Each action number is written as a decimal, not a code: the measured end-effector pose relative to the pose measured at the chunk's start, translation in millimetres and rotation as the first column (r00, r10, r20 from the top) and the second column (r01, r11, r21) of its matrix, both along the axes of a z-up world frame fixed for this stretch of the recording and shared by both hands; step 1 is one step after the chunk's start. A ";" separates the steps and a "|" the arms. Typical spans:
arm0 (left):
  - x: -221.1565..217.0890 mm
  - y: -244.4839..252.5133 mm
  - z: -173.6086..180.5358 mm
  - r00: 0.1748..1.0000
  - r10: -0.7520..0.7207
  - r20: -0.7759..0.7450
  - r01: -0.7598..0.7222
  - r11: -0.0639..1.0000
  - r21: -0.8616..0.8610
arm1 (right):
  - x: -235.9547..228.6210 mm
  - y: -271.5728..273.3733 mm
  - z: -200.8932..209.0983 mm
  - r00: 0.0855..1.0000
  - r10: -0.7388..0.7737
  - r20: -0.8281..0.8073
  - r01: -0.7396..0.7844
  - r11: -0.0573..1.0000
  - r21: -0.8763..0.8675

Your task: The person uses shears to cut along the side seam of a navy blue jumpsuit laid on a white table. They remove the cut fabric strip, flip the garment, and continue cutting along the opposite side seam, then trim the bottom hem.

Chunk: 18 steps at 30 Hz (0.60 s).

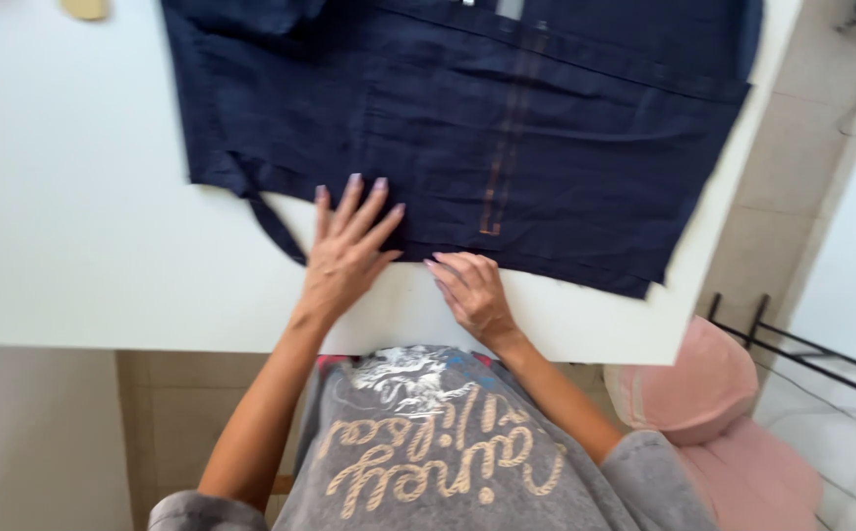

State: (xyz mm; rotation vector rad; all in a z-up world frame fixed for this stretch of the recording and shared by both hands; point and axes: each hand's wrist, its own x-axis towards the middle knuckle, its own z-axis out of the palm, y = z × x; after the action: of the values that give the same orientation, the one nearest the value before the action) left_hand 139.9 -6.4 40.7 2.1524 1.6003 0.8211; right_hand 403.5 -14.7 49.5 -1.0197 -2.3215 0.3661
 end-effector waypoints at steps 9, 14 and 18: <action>-6.6 1.3 14.0 0.999 -0.027 0.017 0.029 0.994 -0.106 | 139.0 -25.0 -4.3 0.925 -0.350 0.150 0.343 0.937 0.072; -2.1 1.4 15.8 0.998 -0.035 -0.046 0.029 0.992 -0.126 | 249.3 -58.0 -25.3 0.787 -0.539 0.299 0.517 0.842 0.156; 10.9 0.3 40.1 0.986 -0.084 -0.144 0.070 0.992 -0.101 | 286.8 -58.9 -2.3 0.646 -0.753 0.128 0.763 0.642 -0.076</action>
State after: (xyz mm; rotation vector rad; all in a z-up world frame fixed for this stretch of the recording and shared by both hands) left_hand 150.8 -6.1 80.7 2.2364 1.5799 0.5619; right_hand 690.3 -73.6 47.2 -1.9876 -1.7098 0.1131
